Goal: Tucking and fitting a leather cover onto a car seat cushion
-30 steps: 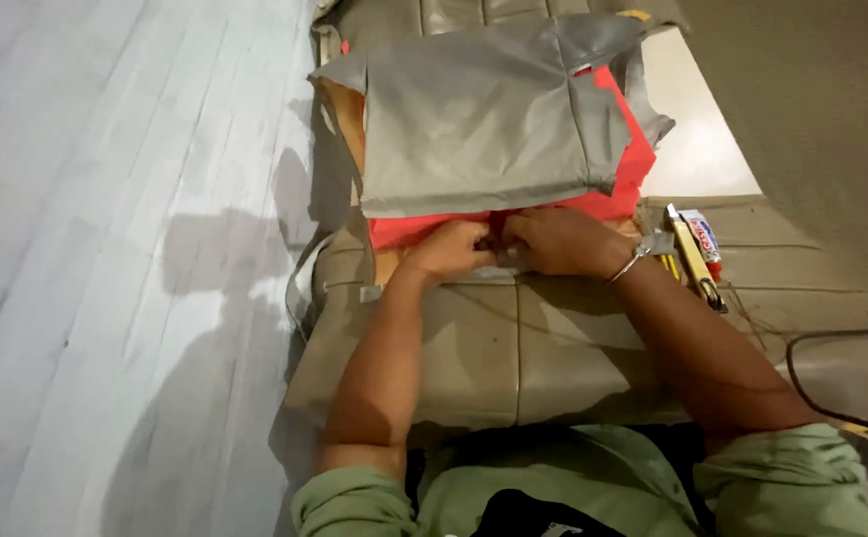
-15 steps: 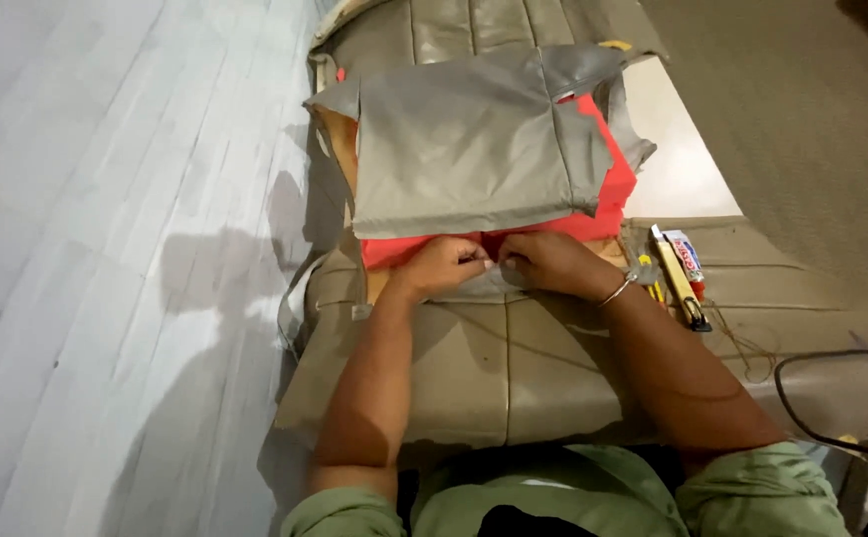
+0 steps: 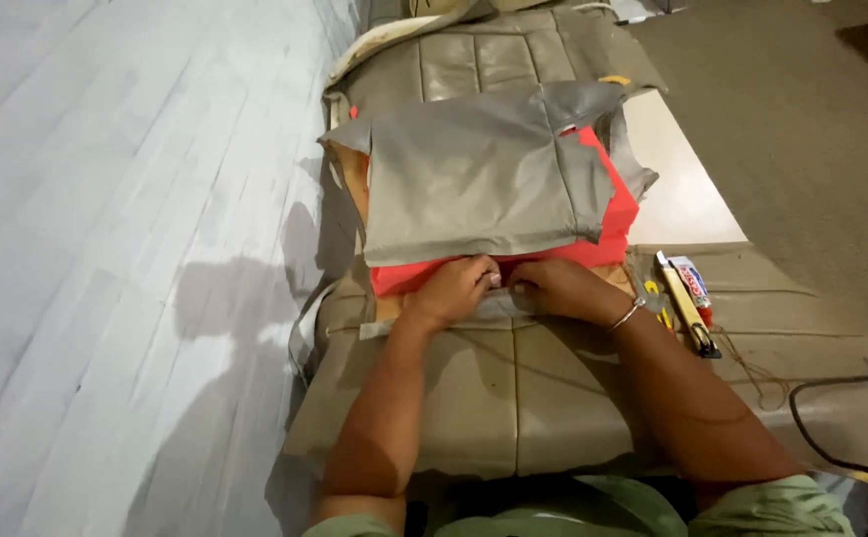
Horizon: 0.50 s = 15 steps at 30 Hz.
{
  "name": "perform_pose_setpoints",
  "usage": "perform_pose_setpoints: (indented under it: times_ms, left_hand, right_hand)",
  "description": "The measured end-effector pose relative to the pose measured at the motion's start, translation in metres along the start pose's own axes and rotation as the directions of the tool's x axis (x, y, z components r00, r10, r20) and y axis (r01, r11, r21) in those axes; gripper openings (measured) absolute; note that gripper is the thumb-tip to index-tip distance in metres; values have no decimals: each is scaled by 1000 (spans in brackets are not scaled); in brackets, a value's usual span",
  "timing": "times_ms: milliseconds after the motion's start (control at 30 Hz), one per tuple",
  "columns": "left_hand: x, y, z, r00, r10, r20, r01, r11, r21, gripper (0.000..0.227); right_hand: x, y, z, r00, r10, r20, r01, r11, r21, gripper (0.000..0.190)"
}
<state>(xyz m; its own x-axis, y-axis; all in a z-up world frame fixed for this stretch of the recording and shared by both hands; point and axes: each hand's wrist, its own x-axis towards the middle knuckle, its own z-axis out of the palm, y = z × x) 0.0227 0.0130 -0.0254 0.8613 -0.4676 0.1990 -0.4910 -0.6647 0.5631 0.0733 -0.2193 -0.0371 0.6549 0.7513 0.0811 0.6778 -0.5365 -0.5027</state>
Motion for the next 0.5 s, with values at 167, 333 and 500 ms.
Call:
perform_pose_setpoints:
  times_ms: [167, 333, 500]
  left_hand:
    - [-10, 15, -12, 1000, -16, 5, 16, 1000, -27, 24]
    - [-12, 22, -16, 997, -40, 66, 47, 994, -103, 25]
    - [-6, 10, -5, 992, -27, 127, 38, 996, -85, 29]
  right_hand:
    - [-8, -15, -11, 1000, 3, 2, -3, 1000, 11, 26]
    - [-9, -17, -18, 998, 19, 62, -28, 987, 157, 25]
    - [-10, -12, -10, 993, 29, 118, -55, 972, 230, 25]
